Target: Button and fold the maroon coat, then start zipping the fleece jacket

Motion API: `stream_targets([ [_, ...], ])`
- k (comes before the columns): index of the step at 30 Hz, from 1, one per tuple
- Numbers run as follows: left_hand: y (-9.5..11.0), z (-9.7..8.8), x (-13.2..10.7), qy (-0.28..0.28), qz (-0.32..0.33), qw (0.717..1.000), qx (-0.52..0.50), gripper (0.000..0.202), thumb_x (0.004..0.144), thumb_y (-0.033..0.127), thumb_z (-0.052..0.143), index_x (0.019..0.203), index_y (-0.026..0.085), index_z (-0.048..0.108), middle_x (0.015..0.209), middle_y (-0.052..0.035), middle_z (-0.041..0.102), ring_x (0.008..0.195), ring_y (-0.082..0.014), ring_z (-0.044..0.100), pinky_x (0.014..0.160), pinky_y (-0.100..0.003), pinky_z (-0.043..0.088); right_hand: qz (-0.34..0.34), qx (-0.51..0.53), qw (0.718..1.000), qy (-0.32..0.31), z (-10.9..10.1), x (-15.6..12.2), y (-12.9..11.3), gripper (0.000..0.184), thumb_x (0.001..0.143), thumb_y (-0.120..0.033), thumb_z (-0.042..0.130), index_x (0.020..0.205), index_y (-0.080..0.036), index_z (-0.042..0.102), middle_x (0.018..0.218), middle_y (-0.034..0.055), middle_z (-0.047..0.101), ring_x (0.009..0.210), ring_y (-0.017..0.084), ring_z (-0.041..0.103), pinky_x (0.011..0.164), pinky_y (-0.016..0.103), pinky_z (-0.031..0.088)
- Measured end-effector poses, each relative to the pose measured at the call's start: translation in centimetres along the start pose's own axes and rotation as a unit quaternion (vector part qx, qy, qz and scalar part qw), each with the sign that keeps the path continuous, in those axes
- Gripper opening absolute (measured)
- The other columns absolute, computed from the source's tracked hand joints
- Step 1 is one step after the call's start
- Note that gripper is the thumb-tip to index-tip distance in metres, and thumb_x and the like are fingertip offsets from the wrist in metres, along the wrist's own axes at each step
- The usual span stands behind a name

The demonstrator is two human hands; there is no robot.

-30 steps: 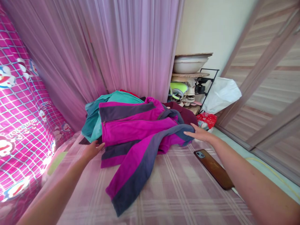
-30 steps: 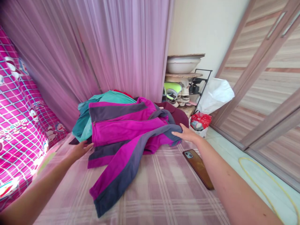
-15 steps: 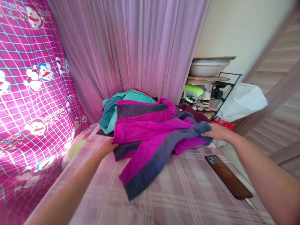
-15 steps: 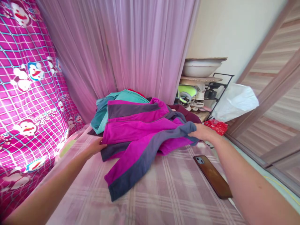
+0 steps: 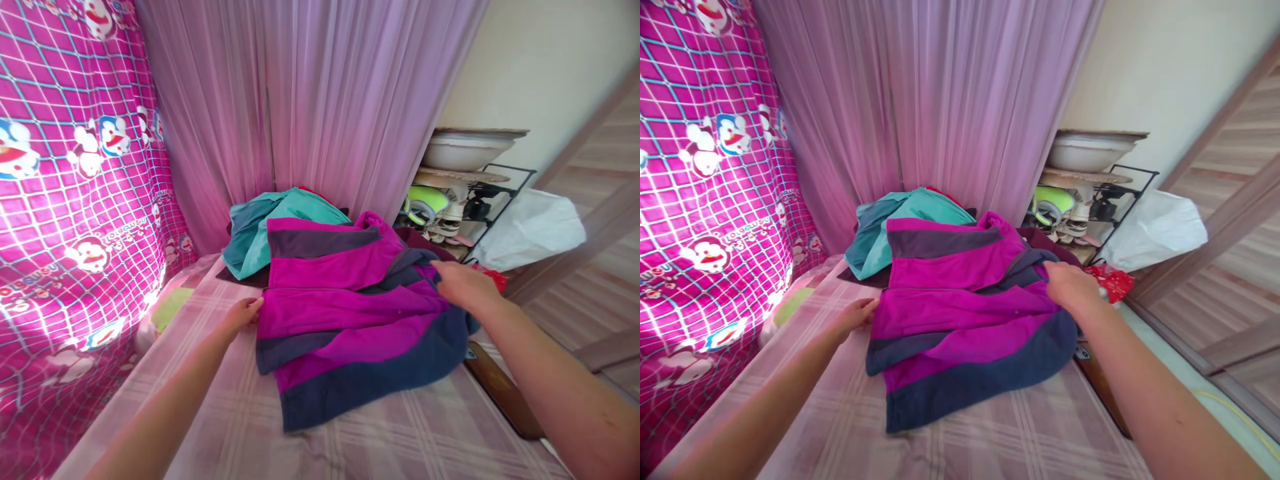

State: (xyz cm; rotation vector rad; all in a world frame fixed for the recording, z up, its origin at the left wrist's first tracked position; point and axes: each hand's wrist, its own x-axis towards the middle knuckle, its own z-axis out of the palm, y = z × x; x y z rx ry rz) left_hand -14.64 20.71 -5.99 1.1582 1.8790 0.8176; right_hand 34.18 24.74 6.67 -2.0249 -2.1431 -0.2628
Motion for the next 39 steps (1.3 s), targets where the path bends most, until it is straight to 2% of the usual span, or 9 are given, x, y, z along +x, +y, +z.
stream_targets([
  [3,0.0,0.7,1.6,0.042,0.026,0.999,0.008,0.049,0.078,0.047,0.065,0.114,0.015,0.068,0.085,-0.0066,0.074,0.077,-0.0218,0.069,0.059,-0.026,0.046,-0.07,0.02,0.997,0.009,-1.1,-0.8,-9.2,0.04,0.086,-0.021,0.05,0.119,-0.026,0.07,0.123,0.0085,0.069,0.112,0.028,0.064,0.094,0.039,0.05],
  [7,-0.7,1.7,1.8,0.082,0.093,0.992,0.014,0.044,0.078,0.035,0.065,0.119,0.022,0.069,0.095,-0.0043,0.075,0.082,-0.0201,0.068,0.068,-0.027,0.048,-0.144,0.104,0.982,-0.059,1.1,-2.6,-21.1,0.031,0.092,-0.025,0.047,0.104,-0.025,0.076,0.105,0.0051,0.074,0.101,0.021,0.066,0.088,0.029,0.048],
  [12,-2.2,2.3,0.4,0.051,0.201,0.978,-0.029,0.038,0.077,0.034,0.063,0.112,0.025,0.075,0.09,-0.0029,0.077,0.071,-0.0187,0.065,0.067,-0.03,0.05,-0.145,0.18,0.97,-0.075,5.7,-3.1,-28.9,0.03,0.093,-0.028,0.049,0.113,-0.024,0.072,0.107,0.0073,0.072,0.098,0.021,0.066,0.081,0.028,0.047],
  [17,-2.6,2.7,-0.3,0.001,0.256,0.966,-0.05,0.023,0.077,0.031,0.064,0.094,0.026,0.078,0.096,-0.0043,0.078,0.084,-0.0219,0.069,0.08,-0.034,0.053,-0.104,0.214,0.966,-0.1,9.0,-3.4,-31.2,0.028,0.096,-0.034,0.049,0.099,-0.024,0.075,0.096,0.0065,0.074,0.087,0.02,0.067,0.072,0.027,0.043],
  [22,-2.6,3.0,-0.6,-0.047,0.237,0.966,-0.092,0.022,0.078,0.035,0.065,0.093,0.022,0.076,0.091,-0.0057,0.078,0.083,-0.0223,0.07,0.079,-0.034,0.054,-0.069,0.266,0.959,-0.069,11.7,-4.4,-31.3,0.027,0.094,-0.041,0.055,0.089,-0.024,0.075,0.084,0.0046,0.073,0.077,0.018,0.066,0.063,0.025,0.037],
  [25,-2.6,2.4,-0.3,-0.013,0.223,0.972,-0.069,0.022,0.083,0.037,0.061,0.092,0.021,0.074,0.086,-0.0051,0.076,0.079,-0.0206,0.069,0.074,-0.031,0.053,-0.061,0.298,0.952,-0.025,13.1,-4.6,-31.1,0.024,0.093,-0.035,0.057,0.082,-0.023,0.074,0.078,0.004,0.072,0.073,0.017,0.065,0.061,0.025,0.035],
  [29,-2.1,1.2,1.3,0.072,0.221,0.969,0.081,0.022,0.082,0.031,0.061,0.097,0.022,0.073,0.091,-0.0046,0.074,0.073,-0.0186,0.066,0.068,-0.029,0.047,-0.042,0.339,0.94,0.004,14.3,-4.7,-31.0,0.023,0.091,-0.033,0.058,0.076,-0.022,0.072,0.073,0.0037,0.072,0.068,0.017,0.065,0.06,0.025,0.034],
  [34,-0.4,1.0,3.7,0.029,0.143,0.978,0.147,0.029,0.084,0.045,0.06,0.096,0.022,0.074,0.085,-0.0054,0.075,0.076,-0.0217,0.066,0.062,-0.028,0.04,-0.028,0.401,0.916,0.004,14.7,-4.9,-31.1,0.018,0.089,-0.035,0.06,0.083,-0.024,0.073,0.075,0.0014,0.075,0.07,0.017,0.068,0.062,0.024,0.039],
  [39,1.2,1.6,4.1,-0.023,0.077,0.996,0.044,0.03,0.072,0.048,0.071,0.07,0.02,0.064,0.057,0.0011,0.06,0.054,-0.0144,0.055,0.049,-0.024,0.029,-0.033,0.421,0.906,0.032,14.7,-5.0,-31.3,0.013,0.086,-0.033,0.065,0.081,-0.023,0.071,0.074,0.0005,0.073,0.069,0.016,0.067,0.063,0.024,0.041],
])
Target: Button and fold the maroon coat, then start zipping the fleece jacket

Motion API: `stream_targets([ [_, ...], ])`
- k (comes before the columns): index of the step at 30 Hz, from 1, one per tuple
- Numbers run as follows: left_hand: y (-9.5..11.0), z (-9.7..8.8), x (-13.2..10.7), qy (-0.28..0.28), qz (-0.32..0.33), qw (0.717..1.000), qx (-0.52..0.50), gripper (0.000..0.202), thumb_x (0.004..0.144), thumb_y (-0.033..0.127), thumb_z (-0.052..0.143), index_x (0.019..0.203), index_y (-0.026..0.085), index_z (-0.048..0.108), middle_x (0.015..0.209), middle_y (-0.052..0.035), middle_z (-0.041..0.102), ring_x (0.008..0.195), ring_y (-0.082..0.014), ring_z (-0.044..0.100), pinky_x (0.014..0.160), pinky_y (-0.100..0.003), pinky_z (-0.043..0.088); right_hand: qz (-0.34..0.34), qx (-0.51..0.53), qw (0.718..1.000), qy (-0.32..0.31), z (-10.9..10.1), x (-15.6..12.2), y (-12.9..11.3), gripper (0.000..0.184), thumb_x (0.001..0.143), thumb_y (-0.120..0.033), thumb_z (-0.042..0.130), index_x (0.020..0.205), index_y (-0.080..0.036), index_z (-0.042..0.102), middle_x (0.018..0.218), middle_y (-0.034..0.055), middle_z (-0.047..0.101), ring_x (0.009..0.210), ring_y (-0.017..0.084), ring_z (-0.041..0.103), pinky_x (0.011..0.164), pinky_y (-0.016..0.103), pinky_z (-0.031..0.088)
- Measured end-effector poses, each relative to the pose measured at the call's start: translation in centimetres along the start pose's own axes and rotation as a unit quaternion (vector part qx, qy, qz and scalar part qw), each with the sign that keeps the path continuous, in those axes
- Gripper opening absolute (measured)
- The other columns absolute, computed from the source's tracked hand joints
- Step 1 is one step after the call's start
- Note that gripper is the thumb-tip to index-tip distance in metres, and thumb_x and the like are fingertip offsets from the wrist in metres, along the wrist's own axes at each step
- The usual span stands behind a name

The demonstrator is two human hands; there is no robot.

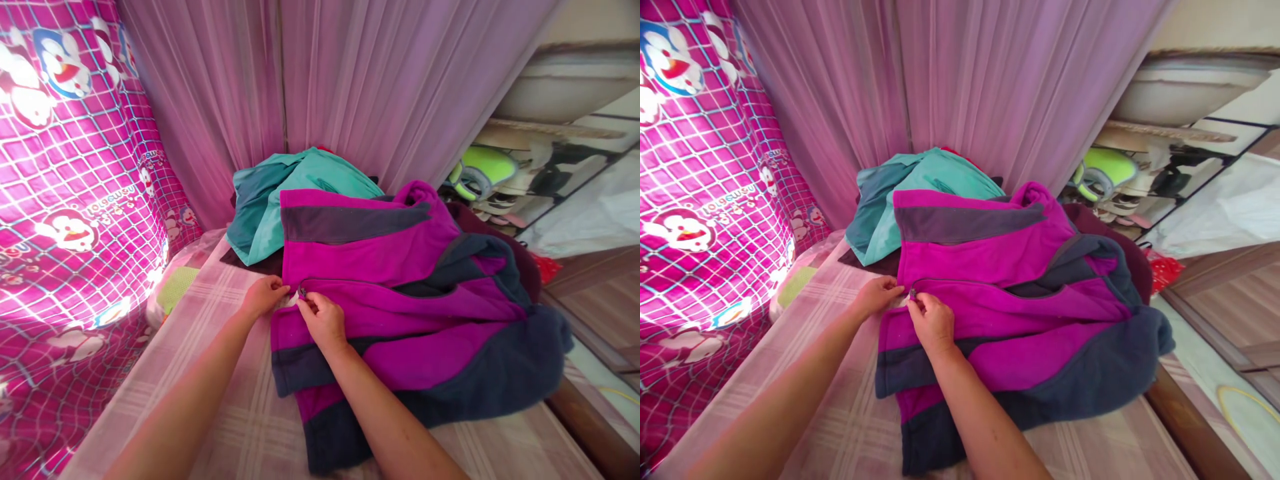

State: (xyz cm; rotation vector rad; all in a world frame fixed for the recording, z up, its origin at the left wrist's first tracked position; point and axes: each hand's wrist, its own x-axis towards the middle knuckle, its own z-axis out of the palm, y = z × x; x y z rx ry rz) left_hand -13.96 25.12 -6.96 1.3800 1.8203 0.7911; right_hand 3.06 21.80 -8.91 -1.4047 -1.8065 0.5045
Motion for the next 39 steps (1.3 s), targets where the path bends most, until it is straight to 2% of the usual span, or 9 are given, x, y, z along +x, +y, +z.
stream_targets([
  [4,1.9,-0.4,-1.6,-0.065,-0.042,0.982,-0.174,0.038,0.068,0.053,0.073,0.076,0.02,0.056,0.057,0.0054,0.057,0.048,-0.0099,0.054,0.044,-0.019,0.024,-0.061,-0.012,0.998,0.015,-0.1,-0.1,-0.2,0.017,0.09,-0.034,0.061,0.083,-0.022,0.071,0.073,0.0015,0.07,0.067,0.016,0.064,0.063,0.024,0.042],
  [10,4.6,-0.9,-3.7,-0.054,-0.006,0.974,-0.218,0.043,0.063,0.053,0.079,0.075,0.019,0.056,0.054,0.0072,0.055,0.044,-0.0057,0.046,0.043,-0.018,0.029,-0.143,0.031,0.988,0.042,-0.4,-0.3,-0.4,0.021,0.095,-0.032,0.053,0.095,-0.021,0.071,0.082,0.0047,0.069,0.078,0.017,0.065,0.071,0.025,0.046],
  [16,5.1,-0.3,-4.9,-0.075,0.029,0.961,-0.265,0.056,0.054,0.051,0.086,0.088,0.018,0.056,0.073,0.0022,0.066,0.063,-0.0099,0.06,0.059,-0.021,0.045,-0.122,0.067,0.989,0.042,-1.0,-0.5,-0.7,0.014,0.091,-0.029,0.058,0.09,-0.022,0.07,0.08,0.0031,0.067,0.073,0.016,0.063,0.071,0.025,0.049],
  [22,4.9,0.3,-5.6,-0.056,0.026,0.964,-0.257,0.049,0.059,0.051,0.082,0.085,0.019,0.055,0.062,0.0059,0.058,0.052,-0.008,0.052,0.051,-0.021,0.04,-0.133,0.102,0.985,0.047,-1.6,-0.7,-0.8,0.025,0.088,-0.014,0.043,0.088,-0.021,0.067,0.087,0.0056,0.067,0.085,0.017,0.063,0.08,0.027,0.05],
  [26,5.2,1.1,-6.6,-0.045,0.064,0.963,-0.259,0.043,0.062,0.048,0.08,0.085,0.018,0.058,0.062,0.0056,0.058,0.052,-0.007,0.05,0.051,-0.02,0.039,-0.123,0.128,0.977,0.115,-2.5,-1.0,-0.6,0.011,0.085,-0.02,0.052,0.087,-0.02,0.063,0.085,0.0054,0.064,0.08,0.018,0.061,0.075,0.029,0.052],
  [29,5.5,1.5,-7.5,-0.04,0.068,0.962,-0.26,0.041,0.062,0.048,0.079,0.081,0.018,0.057,0.058,0.0065,0.055,0.05,-0.0065,0.048,0.05,-0.02,0.037,-0.133,0.121,0.969,0.171,-3.2,-1.3,-0.3,0.021,0.085,-0.025,0.057,0.104,-0.02,0.064,0.103,0.01,0.065,0.1,0.022,0.061,0.088,0.036,0.052],
  [32,5.9,1.8,-8.2,-0.042,0.055,0.961,-0.267,0.043,0.06,0.049,0.08,0.08,0.019,0.056,0.056,0.0072,0.054,0.048,-0.0068,0.048,0.048,-0.019,0.036,-0.157,0.083,0.968,0.175,-3.6,-1.5,0.1,0.035,0.088,-0.025,0.056,0.123,-0.022,0.061,0.131,0.0136,0.057,0.124,0.024,0.052,0.103,0.044,0.045],
  [35,6.2,2.0,-8.6,-0.042,0.027,0.961,-0.27,0.046,0.057,0.049,0.082,0.081,0.02,0.055,0.054,0.0077,0.054,0.044,-0.0065,0.046,0.043,-0.018,0.03,-0.167,0.069,0.972,0.15,-3.9,-1.7,0.2,0.026,0.092,-0.023,0.052,0.113,-0.025,0.068,0.139,0.0109,0.053,0.129,0.024,0.049,0.106,0.044,0.042],
  [39,6.3,2.3,-8.5,0.003,-0.007,0.953,-0.303,0.046,0.058,0.049,0.081,0.082,0.02,0.054,0.047,0.0106,0.049,0.037,-0.0041,0.037,0.038,-0.017,0.022,-0.164,0.104,0.968,0.161,-4.6,-1.7,0.0,0.016,0.092,-0.026,0.055,0.095,-0.023,0.07,0.124,0.0104,0.064,0.121,0.023,0.055,0.103,0.042,0.042],
])
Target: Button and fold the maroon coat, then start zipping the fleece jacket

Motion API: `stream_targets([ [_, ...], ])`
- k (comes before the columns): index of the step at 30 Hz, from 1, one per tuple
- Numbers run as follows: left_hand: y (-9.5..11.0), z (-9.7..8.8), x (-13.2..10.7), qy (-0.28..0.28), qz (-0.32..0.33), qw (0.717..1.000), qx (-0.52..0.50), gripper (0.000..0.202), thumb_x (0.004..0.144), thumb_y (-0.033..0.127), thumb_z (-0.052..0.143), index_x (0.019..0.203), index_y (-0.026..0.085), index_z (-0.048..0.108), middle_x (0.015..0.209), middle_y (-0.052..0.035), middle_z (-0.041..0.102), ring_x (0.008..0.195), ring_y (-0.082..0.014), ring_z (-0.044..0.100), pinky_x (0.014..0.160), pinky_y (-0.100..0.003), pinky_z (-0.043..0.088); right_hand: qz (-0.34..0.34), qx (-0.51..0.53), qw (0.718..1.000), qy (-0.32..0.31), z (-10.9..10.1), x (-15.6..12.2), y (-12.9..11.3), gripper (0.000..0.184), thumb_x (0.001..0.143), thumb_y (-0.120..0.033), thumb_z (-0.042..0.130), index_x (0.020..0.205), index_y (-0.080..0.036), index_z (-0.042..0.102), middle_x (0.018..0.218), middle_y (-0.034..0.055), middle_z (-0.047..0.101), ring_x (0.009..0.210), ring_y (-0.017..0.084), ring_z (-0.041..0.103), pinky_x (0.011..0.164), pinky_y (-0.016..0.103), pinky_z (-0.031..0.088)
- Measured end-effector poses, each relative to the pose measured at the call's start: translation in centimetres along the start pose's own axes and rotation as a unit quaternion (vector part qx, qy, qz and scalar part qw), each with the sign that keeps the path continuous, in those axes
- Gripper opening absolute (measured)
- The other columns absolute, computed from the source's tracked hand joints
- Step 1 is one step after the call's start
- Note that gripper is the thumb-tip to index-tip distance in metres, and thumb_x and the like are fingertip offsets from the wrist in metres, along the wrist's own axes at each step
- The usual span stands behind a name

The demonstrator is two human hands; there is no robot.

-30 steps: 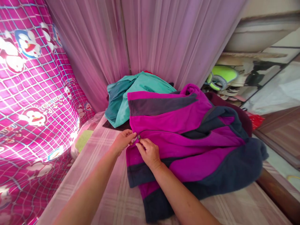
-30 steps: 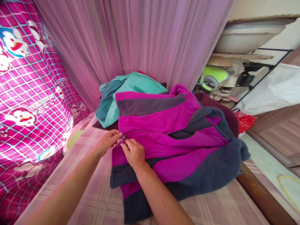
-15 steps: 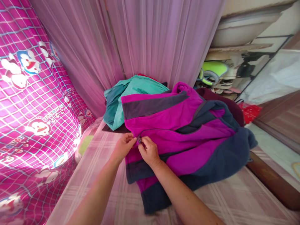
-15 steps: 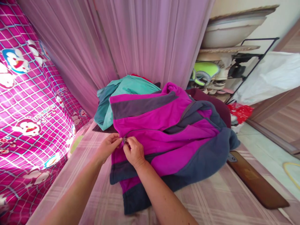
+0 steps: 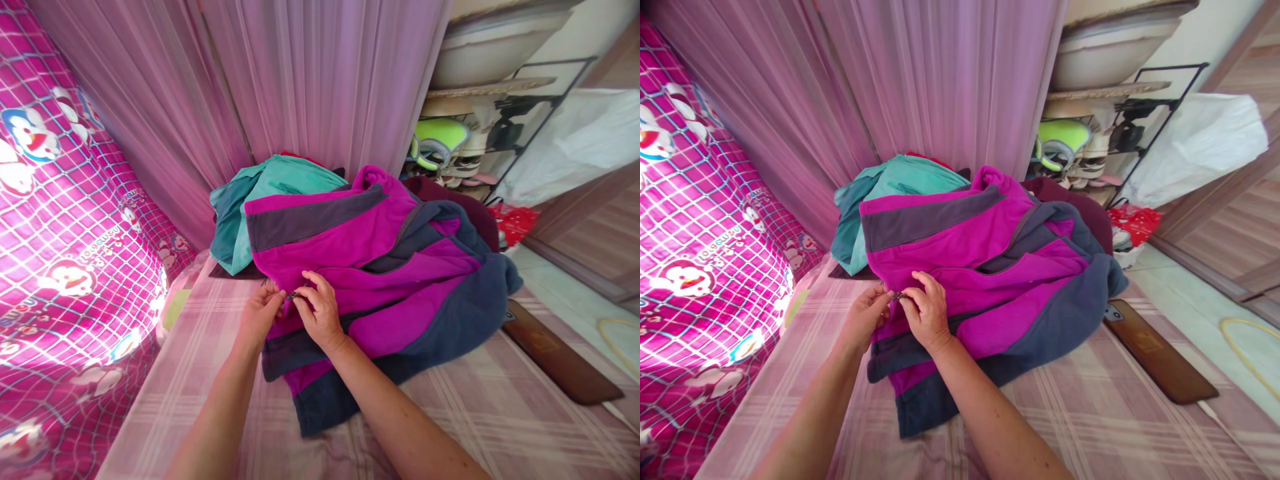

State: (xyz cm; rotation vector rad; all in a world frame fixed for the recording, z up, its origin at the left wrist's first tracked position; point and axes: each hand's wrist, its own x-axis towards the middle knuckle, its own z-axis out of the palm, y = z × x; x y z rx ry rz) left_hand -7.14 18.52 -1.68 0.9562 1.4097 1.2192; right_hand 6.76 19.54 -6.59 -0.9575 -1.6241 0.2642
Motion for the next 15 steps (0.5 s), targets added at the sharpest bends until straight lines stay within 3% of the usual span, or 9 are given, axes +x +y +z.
stream_targets([
  [3,0.0,0.1,0.5,0.026,-0.004,0.998,-0.055,0.045,0.058,0.047,0.081,0.081,0.019,0.054,0.052,0.0098,0.052,0.037,-0.0029,0.038,0.037,-0.016,0.02,0.003,0.036,0.999,-0.024,-0.5,0.2,-0.3,0.014,0.09,-0.026,0.055,0.088,-0.023,0.068,0.095,0.0067,0.071,0.103,0.021,0.063,0.098,0.041,0.044],
  [6,0.2,0.2,1.1,-0.001,-0.045,0.995,-0.088,0.041,0.06,0.043,0.08,0.078,0.019,0.052,0.06,0.0071,0.058,0.04,-0.0034,0.044,0.037,-0.015,0.024,0.049,0.041,0.996,-0.063,-0.8,0.4,-0.3,0.014,0.086,-0.025,0.056,0.077,-0.023,0.067,0.073,0.0017,0.069,0.077,0.018,0.064,0.088,0.036,0.047],
  [9,0.2,0.4,1.3,-0.029,-0.091,0.99,-0.099,0.038,0.064,0.041,0.078,0.074,0.019,0.05,0.059,0.0069,0.057,0.041,-0.0034,0.044,0.037,-0.015,0.026,0.091,0.028,0.992,-0.079,-0.7,0.6,-0.2,0.014,0.082,-0.025,0.059,0.07,-0.023,0.066,0.066,-0.0002,0.067,0.069,0.017,0.062,0.082,0.033,0.047],
  [15,-0.1,0.4,1.2,-0.045,-0.113,0.983,-0.138,0.041,0.059,0.037,0.084,0.075,0.019,0.052,0.054,0.0096,0.049,0.041,-0.0028,0.043,0.037,-0.013,0.026,0.102,0.055,0.99,-0.081,-0.6,0.6,0.0,0.014,0.082,-0.026,0.06,0.071,-0.024,0.068,0.068,0.0,0.07,0.07,0.017,0.063,0.085,0.034,0.046],
])
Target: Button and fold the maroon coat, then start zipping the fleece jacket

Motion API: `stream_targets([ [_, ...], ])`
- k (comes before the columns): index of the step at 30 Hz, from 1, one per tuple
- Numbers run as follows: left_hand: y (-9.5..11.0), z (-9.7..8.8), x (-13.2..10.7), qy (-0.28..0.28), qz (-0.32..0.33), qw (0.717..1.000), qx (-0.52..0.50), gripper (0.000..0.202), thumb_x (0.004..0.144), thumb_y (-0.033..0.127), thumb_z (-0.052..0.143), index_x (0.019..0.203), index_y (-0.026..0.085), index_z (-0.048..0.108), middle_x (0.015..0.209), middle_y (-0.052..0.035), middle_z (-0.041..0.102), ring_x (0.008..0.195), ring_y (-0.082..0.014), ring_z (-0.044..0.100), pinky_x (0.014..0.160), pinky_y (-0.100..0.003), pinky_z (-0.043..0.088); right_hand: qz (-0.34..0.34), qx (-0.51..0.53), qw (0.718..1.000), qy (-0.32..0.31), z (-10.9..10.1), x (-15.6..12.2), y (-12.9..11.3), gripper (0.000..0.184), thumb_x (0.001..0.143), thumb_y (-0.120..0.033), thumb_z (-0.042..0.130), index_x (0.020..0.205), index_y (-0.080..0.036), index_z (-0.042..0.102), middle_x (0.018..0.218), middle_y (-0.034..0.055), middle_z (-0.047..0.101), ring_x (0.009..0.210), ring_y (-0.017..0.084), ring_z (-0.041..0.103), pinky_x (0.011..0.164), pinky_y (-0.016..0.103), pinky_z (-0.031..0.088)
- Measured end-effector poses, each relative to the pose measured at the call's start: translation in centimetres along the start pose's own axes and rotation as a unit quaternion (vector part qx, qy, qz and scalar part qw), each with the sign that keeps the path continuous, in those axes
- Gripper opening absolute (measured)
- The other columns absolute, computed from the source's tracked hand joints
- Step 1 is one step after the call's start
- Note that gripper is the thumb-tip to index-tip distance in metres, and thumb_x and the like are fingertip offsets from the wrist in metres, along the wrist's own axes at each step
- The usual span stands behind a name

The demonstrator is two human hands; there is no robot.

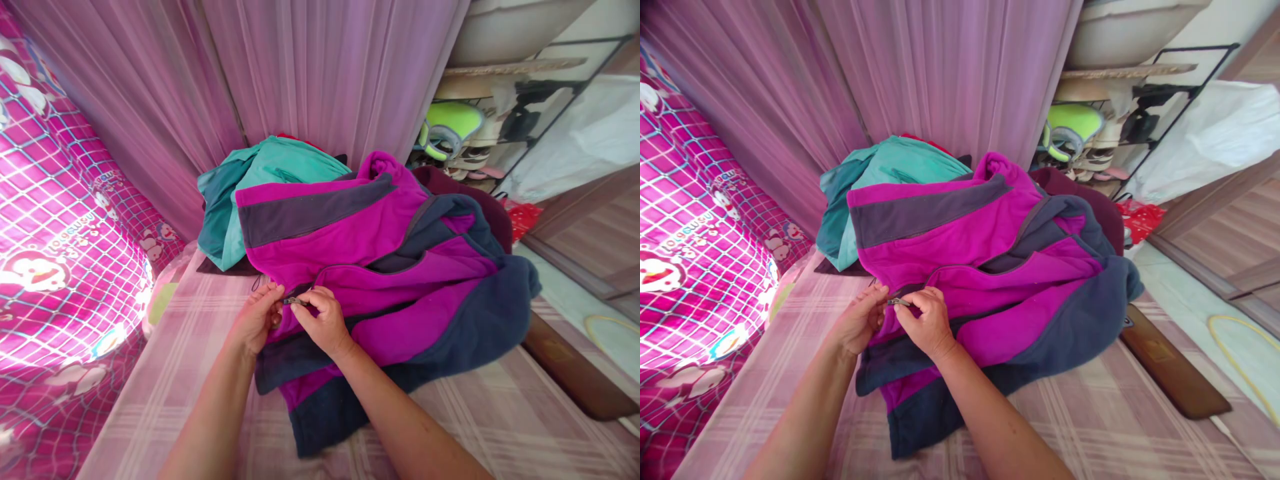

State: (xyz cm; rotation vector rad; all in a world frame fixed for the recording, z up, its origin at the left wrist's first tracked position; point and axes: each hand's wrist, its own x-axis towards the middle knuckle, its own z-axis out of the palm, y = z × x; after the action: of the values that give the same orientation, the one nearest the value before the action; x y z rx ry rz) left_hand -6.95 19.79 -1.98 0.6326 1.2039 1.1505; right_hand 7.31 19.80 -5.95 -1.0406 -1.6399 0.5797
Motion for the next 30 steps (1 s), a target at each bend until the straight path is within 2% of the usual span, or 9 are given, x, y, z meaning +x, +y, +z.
stream_targets([
  [5,0.1,-0.2,0.3,-0.036,0.001,0.999,0.008,0.039,0.061,0.038,0.084,0.074,0.018,0.053,0.053,0.0081,0.051,0.038,-0.003,0.04,0.036,-0.015,0.026,0.022,0.019,1.0,0.006,0.2,-0.3,0.3,0.015,0.083,-0.026,0.06,0.071,-0.023,0.068,0.069,0.0008,0.07,0.071,0.017,0.063,0.084,0.035,0.048],
  [11,-0.1,-0.2,0.3,-0.047,-0.006,0.999,-0.004,0.035,0.061,0.033,0.085,0.072,0.018,0.055,0.051,0.0085,0.05,0.039,-0.003,0.041,0.037,-0.014,0.026,0.03,0.028,0.999,0.008,0.1,-0.3,0.3,0.016,0.084,-0.029,0.059,0.071,-0.023,0.066,0.07,0.0013,0.069,0.071,0.018,0.062,0.083,0.035,0.048],
  [20,-0.1,-0.3,0.1,-0.04,-0.018,0.999,0.0,0.036,0.063,0.034,0.085,0.076,0.018,0.055,0.054,0.0073,0.056,0.039,-0.0035,0.045,0.037,-0.014,0.027,0.016,-0.051,0.996,0.076,0.4,-0.8,-0.3,0.01,0.084,-0.032,0.062,0.079,-0.024,0.063,0.074,0.0021,0.069,0.074,0.019,0.062,0.091,0.039,0.045],
  [26,0.2,-0.3,-0.1,-0.033,-0.021,0.999,-0.012,0.041,0.06,0.035,0.087,0.078,0.018,0.054,0.057,0.0062,0.06,0.041,-0.0041,0.049,0.038,-0.013,0.033,-0.039,-0.077,0.994,0.068,0.3,-1.0,-0.5,0.008,0.09,-0.028,0.06,0.086,-0.025,0.066,0.083,0.0012,0.073,0.083,0.018,0.066,0.101,0.041,0.037],
  [30,0.3,-0.1,-0.3,-0.031,-0.027,0.999,-0.014,0.044,0.059,0.036,0.088,0.076,0.019,0.051,0.051,0.009,0.054,0.038,-0.0042,0.047,0.036,-0.013,0.033,-0.079,-0.099,0.989,0.074,0.3,-1.1,-0.6,0.009,0.093,-0.024,0.058,0.091,-0.026,0.067,0.086,-0.0003,0.072,0.09,0.017,0.065,0.106,0.042,0.031],
])
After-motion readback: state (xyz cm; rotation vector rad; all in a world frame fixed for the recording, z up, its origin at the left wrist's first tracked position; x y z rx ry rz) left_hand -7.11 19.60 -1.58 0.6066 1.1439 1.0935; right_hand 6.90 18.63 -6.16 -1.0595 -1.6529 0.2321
